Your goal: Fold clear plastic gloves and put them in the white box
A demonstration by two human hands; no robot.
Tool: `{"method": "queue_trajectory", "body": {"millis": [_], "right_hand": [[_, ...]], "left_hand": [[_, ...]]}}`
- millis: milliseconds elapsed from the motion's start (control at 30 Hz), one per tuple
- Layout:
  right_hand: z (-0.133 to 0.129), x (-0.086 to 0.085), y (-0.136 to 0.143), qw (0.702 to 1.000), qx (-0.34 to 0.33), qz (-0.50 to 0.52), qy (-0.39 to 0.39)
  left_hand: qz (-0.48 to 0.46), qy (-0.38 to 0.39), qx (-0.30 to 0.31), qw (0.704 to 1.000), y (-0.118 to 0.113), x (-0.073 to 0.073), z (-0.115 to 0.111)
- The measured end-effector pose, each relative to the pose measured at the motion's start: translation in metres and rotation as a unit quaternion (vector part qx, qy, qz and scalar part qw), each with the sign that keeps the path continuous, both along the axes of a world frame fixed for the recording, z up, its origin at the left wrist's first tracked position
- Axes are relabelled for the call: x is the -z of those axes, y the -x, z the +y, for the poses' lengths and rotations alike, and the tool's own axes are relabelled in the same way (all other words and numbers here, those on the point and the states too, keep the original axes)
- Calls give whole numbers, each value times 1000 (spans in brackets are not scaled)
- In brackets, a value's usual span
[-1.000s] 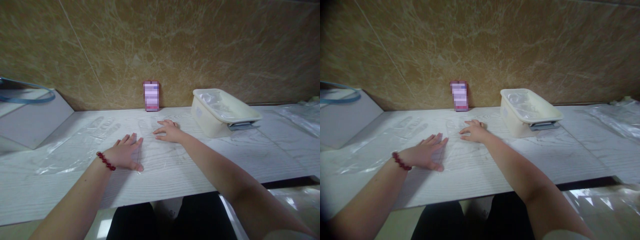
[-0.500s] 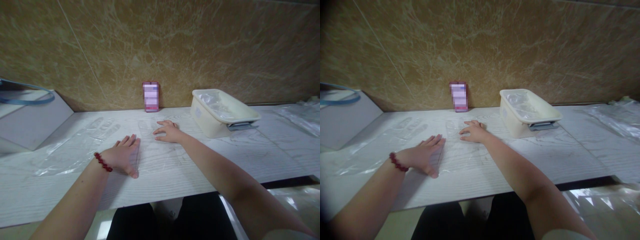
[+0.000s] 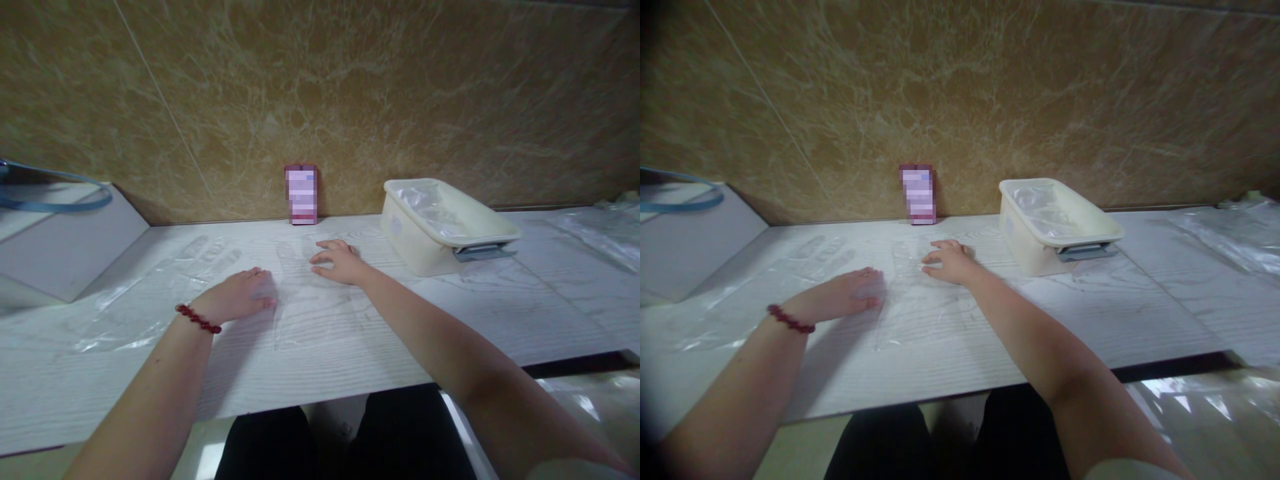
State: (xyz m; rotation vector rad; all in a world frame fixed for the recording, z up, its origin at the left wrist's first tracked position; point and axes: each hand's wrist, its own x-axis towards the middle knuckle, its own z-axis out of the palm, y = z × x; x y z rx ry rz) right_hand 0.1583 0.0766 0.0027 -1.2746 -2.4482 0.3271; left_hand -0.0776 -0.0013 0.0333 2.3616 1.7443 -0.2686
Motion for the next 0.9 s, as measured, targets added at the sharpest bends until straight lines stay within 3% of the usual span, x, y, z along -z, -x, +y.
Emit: {"method": "queue_trajectory", "body": {"millis": [333, 467, 633, 767, 900], "right_hand": [[19, 3, -1, 990, 117, 65, -49], [19, -14, -15, 984, 169, 42, -40], [19, -31, -47, 968, 235, -72, 44], [19, -20, -62, 951, 251, -170, 63], [18, -6, -59, 950, 266, -151, 64]], "left_hand": [[-58, -99, 6, 993, 0, 3, 8], [-75, -125, 5, 989, -5, 2, 11], [-101, -151, 3, 983, -6, 2, 14], [-113, -170, 8, 979, -3, 7, 19], [-124, -182, 19, 975, 0, 15, 23]]}}
